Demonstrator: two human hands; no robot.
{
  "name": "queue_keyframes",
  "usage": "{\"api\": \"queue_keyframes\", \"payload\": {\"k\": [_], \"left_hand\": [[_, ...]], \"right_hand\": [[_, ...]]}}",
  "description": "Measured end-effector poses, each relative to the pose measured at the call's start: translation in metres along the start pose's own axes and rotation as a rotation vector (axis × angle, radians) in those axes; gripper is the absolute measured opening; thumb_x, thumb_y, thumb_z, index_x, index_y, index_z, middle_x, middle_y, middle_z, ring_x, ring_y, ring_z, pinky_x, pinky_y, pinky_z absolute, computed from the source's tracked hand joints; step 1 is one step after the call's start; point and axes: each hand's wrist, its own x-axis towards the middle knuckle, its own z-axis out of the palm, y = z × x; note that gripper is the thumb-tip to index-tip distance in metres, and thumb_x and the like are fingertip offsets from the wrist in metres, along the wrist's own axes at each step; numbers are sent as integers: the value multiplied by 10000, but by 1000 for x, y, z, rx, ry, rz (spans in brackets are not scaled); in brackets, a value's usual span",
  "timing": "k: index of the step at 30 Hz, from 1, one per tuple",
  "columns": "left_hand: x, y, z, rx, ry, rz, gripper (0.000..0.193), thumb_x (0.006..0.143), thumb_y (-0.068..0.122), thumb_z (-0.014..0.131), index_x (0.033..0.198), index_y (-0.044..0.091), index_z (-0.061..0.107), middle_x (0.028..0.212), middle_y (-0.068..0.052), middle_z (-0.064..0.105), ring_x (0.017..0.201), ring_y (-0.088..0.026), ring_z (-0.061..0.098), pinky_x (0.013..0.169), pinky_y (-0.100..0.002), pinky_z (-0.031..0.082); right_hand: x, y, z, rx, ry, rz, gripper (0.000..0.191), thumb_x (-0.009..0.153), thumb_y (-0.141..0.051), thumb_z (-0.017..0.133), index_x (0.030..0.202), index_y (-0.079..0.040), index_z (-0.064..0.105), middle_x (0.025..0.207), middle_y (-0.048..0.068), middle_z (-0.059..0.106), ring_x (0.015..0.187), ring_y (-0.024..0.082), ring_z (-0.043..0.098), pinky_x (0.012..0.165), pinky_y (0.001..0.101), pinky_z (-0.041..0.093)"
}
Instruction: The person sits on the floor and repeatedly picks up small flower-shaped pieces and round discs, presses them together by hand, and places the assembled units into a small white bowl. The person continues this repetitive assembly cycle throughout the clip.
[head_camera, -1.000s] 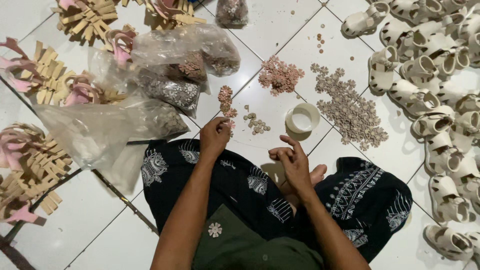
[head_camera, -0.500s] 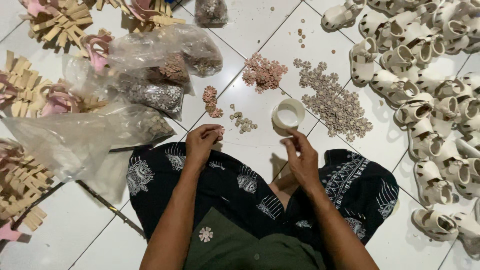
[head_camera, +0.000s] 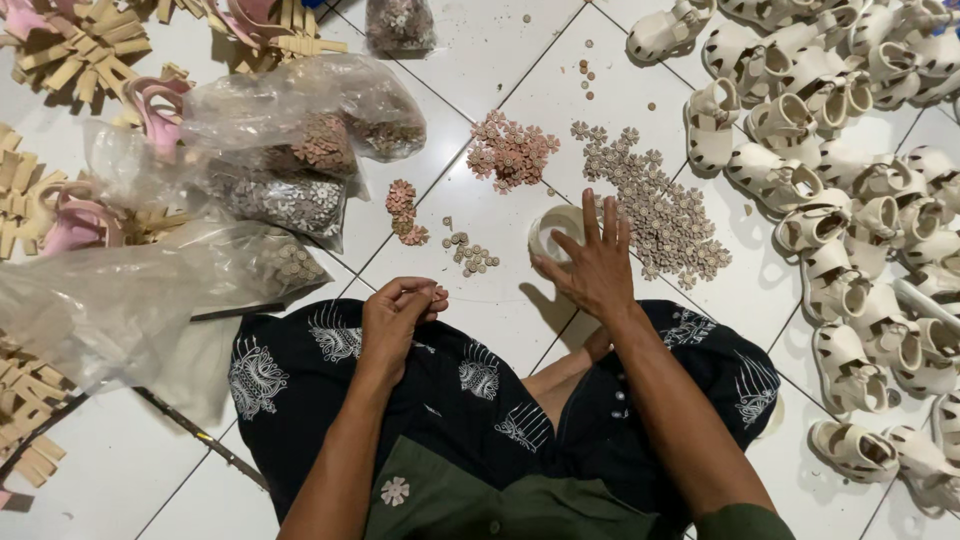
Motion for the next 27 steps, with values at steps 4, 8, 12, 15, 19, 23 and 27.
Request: {"api": "queue_keyframes", "payload": {"k": [4,8,12,15,19,23,27], "left_hand": [[-3,-1,2,26,15,-30,232,960,107,678,1130,-47,711,964,-145,783,860,-180,752,760,-276,585],[-8,1,5,-18,-20,-36,256,963,123,672,1152,-46,706,999,-171,785,883,-200,762,785,-287,592],[-12,5,12,-41,-42,-17,284,973,147,643,1157,-61,700,1026,-189,790,930,-226,781,830,-307,618],[-18,7,23,-52,-48,-20,292,986,155,647,1172,-67,672,1050,-200,779,961,-237,777,856,-318,611],[-26,7,37,-175,-99,24,297,997,155,634,1183,-76,660,1070,-223,765,965,-251,772,890,-331,622],[-35,6,49,-221,-134,54,289,1005,167,623,1180,-60,660,1073,-199,768,970,-231,774,885,-324,625],[-44,6,61,-122,-142,108,266,1027,148,635,1182,-63,674,989,-182,777,901,-193,742,833,-315,605]], "right_hand": [[3,-1,2,28,-28,20,781,911,-813,334,1280,-250,730,1715,172,11,1552,444,-97,1216,656,-30],[0,3,6,43,25,9,690,900,-765,465,1170,-211,775,1720,180,27,1556,449,-64,1215,651,-19],[-3,11,6,182,101,44,487,854,-595,715,963,-126,783,1727,191,107,1600,432,-2,1274,626,2],[-6,14,3,350,-13,160,314,796,-407,800,827,-97,767,1709,185,200,1589,400,13,1267,600,-8],[-30,1,-17,825,160,118,206,892,-255,769,913,-52,742,1554,249,421,1449,442,297,1171,581,268],[-69,-49,-28,1157,131,159,222,950,-162,712,1142,-54,688,1254,142,708,1146,251,706,1001,383,597],[-69,-87,-35,1167,157,28,448,932,-99,747,1340,-11,583,1121,105,727,1039,185,719,911,330,612]]}}
